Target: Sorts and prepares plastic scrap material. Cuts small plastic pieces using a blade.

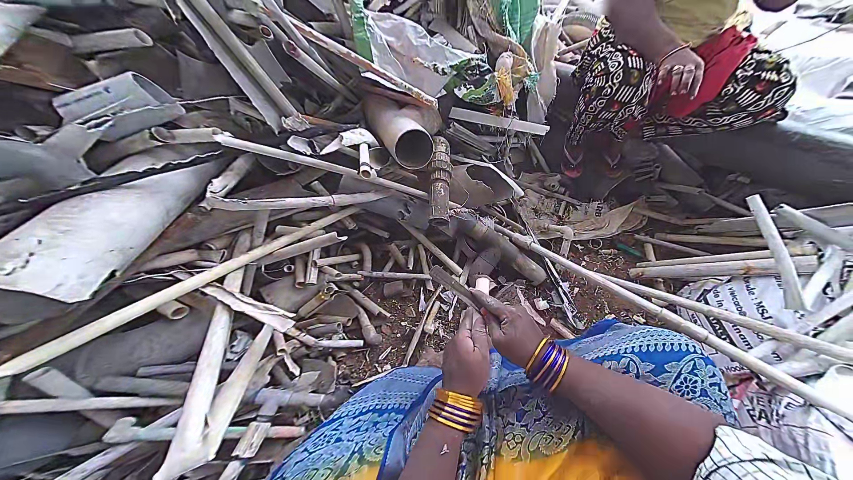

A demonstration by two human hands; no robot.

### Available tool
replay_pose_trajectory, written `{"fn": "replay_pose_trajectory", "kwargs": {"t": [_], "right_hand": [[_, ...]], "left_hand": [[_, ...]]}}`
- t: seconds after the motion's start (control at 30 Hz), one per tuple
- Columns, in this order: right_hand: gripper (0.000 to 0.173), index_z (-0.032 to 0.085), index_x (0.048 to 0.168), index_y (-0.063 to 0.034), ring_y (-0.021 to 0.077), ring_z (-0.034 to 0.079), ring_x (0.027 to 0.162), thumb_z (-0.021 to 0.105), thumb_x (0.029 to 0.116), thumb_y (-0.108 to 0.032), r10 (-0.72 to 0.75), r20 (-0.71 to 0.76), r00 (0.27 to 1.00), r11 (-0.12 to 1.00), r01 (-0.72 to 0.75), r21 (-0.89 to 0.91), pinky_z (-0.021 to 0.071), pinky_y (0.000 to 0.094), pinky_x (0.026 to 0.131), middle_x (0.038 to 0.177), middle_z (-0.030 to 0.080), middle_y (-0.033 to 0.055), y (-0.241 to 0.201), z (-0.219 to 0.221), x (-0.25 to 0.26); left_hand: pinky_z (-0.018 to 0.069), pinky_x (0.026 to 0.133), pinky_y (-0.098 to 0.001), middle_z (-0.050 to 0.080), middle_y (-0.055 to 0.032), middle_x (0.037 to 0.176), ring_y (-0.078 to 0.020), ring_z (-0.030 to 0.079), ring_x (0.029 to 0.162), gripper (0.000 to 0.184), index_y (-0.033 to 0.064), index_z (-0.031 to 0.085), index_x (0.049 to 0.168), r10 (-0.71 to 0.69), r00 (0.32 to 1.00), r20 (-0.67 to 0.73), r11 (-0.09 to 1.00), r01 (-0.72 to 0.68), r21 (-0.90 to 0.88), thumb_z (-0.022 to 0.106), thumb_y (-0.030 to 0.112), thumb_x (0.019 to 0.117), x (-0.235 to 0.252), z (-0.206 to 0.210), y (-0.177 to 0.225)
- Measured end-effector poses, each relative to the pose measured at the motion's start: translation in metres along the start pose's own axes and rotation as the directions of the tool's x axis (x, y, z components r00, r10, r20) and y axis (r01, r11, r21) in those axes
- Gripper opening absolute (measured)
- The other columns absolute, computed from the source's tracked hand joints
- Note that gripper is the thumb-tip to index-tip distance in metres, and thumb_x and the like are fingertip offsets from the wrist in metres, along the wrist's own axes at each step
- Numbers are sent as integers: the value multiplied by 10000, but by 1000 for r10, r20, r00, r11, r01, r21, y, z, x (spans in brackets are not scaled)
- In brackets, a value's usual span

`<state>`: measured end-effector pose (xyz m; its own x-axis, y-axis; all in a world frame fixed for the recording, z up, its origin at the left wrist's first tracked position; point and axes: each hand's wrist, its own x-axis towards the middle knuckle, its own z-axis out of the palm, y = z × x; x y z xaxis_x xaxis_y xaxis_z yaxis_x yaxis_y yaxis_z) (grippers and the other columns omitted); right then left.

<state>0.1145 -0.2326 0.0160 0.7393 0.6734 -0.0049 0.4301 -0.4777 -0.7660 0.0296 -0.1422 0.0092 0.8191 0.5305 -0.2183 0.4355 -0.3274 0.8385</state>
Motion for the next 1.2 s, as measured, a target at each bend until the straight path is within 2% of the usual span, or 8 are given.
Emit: {"fn": "replay_pose_trajectory", "kwargs": {"t": [0.1, 0.27, 0.4, 0.57, 0.7, 0.9, 1.03, 1.2], "right_hand": [[466, 540, 1501, -104, 383, 721, 979, 430, 1048, -115, 13, 15, 1000, 1000, -13, -4, 535, 541, 895, 1089, 741, 231, 5, 0, 4], [489, 439, 1575, -179, 377, 680, 1127, 380, 1090, -175, 188, 89, 978, 982, -185, -48, 493, 550, 996, 1203, 710, 220, 6, -12, 8], [470, 503, 1537, -158, 395, 711, 1006, 428, 1074, -172, 75, 86, 993, 997, -72, -38, 525, 576, 912, 1087, 735, 230, -1, 2, -8], [485, 418, 1585, -177, 367, 673, 1158, 372, 1102, -183, 224, 81, 971, 975, -224, -4, 483, 550, 1026, 1251, 696, 217, 8, -13, 13], [482, 457, 1567, -185, 390, 694, 1075, 407, 1087, -180, 101, 191, 976, 995, -102, -4, 507, 571, 962, 1169, 716, 232, -5, -1, -6], [475, 432, 1578, -167, 342, 640, 1237, 364, 1108, -193, 186, 165, 969, 982, -188, -6, 453, 527, 1079, 1333, 666, 196, 12, -11, 21], [463, 479, 1550, -150, 376, 685, 1120, 399, 1094, -165, 50, 227, 973, 997, -63, 50, 491, 549, 1008, 1225, 702, 230, -5, 4, -4], [477, 428, 1579, -163, 339, 647, 1222, 366, 1106, -177, 191, 117, 975, 980, -197, 43, 462, 518, 1071, 1336, 661, 200, 12, -7, 19]], "left_hand": [[509, 941, -607, 727, -241, 1133, -398, 707, 1039, 459, -1, 569, 1437, 38, 999, 12, 996, -39, 77, 434, 278, 1098, -1, -4, -3], [561, 637, -412, 689, -115, 789, -194, 637, 610, 440, -15, 570, 1413, 69, 997, 26, 997, -68, -22, 406, 250, 1102, -3, 4, -10], [535, 848, -533, 701, -239, 944, -327, 687, 857, 420, -99, 593, 1323, 47, 998, -48, 996, -50, -71, 396, 206, 1111, -6, 4, -4], [530, 657, -459, 639, -145, 746, -245, 597, 612, 465, -67, 546, 1403, 60, 998, 31, 998, -60, -2, 390, 254, 1105, -12, 4, -2], [526, 784, -569, 685, -236, 865, -355, 671, 786, 462, -93, 612, 1285, 43, 999, -11, 999, -43, 23, 423, 287, 1103, -4, -3, -10], [535, 799, -600, 715, -255, 922, -399, 691, 792, 514, -37, 515, 1468, 18, 998, 54, 991, -25, 135, 484, 306, 1086, -6, -8, -1], [511, 756, -627, 665, -237, 796, -408, 673, 779, 487, -81, 671, 1067, 34, 998, -55, 988, -26, 155, 415, 332, 1101, 3, -10, -16], [526, 672, -538, 663, -165, 738, -302, 617, 625, 502, -16, 573, 1427, 86, 996, -36, 992, -82, 91, 428, 334, 1097, -4, -6, -12]]}}
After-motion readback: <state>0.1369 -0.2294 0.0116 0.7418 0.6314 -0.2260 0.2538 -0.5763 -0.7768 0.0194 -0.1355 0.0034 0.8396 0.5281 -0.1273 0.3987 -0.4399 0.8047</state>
